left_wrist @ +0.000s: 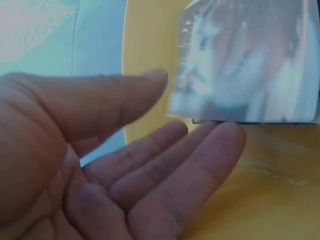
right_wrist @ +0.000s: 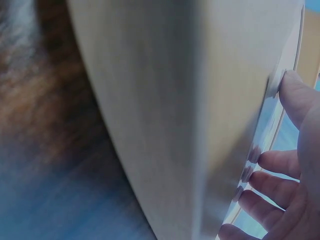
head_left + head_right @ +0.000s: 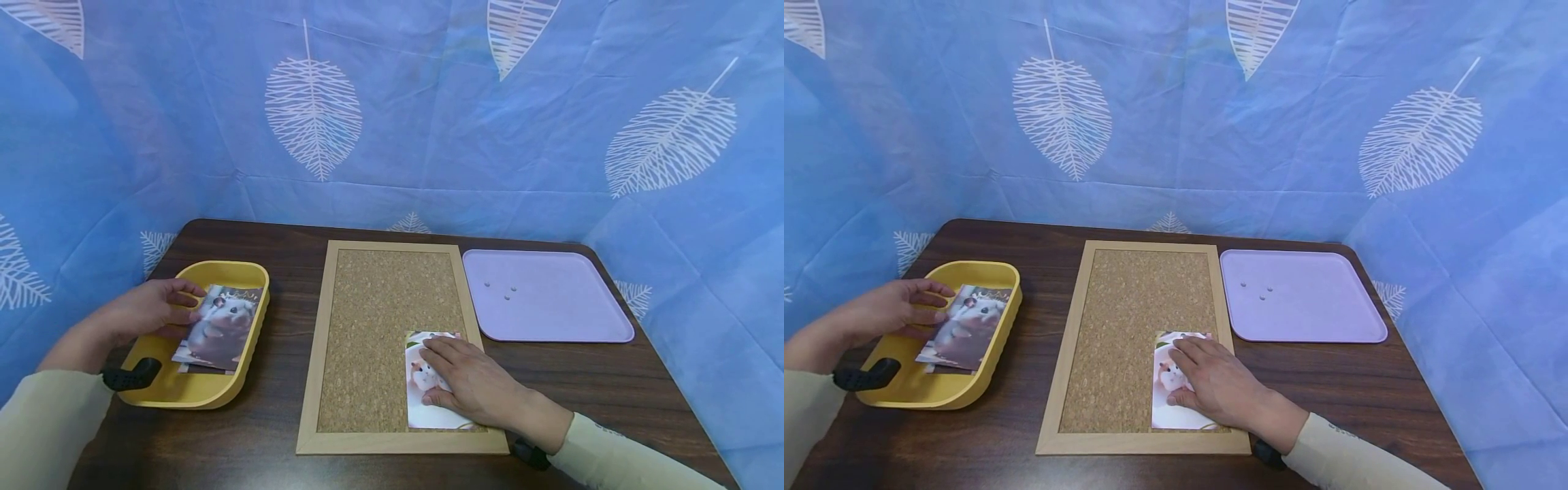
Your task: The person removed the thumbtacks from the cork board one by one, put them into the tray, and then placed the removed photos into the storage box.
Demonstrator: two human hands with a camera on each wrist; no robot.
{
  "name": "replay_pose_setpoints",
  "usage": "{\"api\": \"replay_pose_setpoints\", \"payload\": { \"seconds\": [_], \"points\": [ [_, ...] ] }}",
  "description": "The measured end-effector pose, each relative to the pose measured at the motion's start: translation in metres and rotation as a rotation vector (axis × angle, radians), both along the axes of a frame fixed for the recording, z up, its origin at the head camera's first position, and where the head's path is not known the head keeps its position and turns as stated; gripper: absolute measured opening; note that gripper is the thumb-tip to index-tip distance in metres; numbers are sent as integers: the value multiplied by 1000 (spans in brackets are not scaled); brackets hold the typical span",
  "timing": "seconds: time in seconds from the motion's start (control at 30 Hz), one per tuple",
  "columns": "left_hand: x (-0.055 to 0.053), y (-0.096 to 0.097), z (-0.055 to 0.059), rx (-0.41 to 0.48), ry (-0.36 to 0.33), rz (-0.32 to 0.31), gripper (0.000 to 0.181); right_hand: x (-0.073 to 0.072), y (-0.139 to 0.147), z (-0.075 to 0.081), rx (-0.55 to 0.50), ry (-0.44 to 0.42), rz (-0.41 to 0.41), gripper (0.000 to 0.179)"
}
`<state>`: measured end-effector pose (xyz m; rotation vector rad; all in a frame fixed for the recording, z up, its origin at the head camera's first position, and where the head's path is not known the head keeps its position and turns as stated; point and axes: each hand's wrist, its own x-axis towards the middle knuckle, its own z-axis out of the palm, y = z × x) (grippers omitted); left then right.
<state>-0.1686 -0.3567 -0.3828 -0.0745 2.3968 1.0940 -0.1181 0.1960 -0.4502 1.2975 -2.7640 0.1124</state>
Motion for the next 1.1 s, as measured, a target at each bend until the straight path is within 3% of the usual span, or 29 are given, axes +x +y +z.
{"api": "replay_pose_setpoints", "payload": {
  "seconds": [0.23,0.5,0.67,0.8,0.9,1.1],
  "points": [
    [4,12,1,-145,77,30,48,-1,0,1,-4,6,9,71],
    [20,49,19,-292,204,-20,46,-3,3,3,7,-18,-5,69],
    [31,88,27,-352,306,-21,36,-4,9,5,20,-33,-41,68],
    [40,126,29,-361,413,-67,25,-6,15,6,14,-5,-77,64],
    [46,157,31,-376,456,-100,20,-8,19,7,11,28,-122,58],
    [52,212,25,-415,561,-156,15,-13,25,8,-7,73,-221,49]
  ]
}}
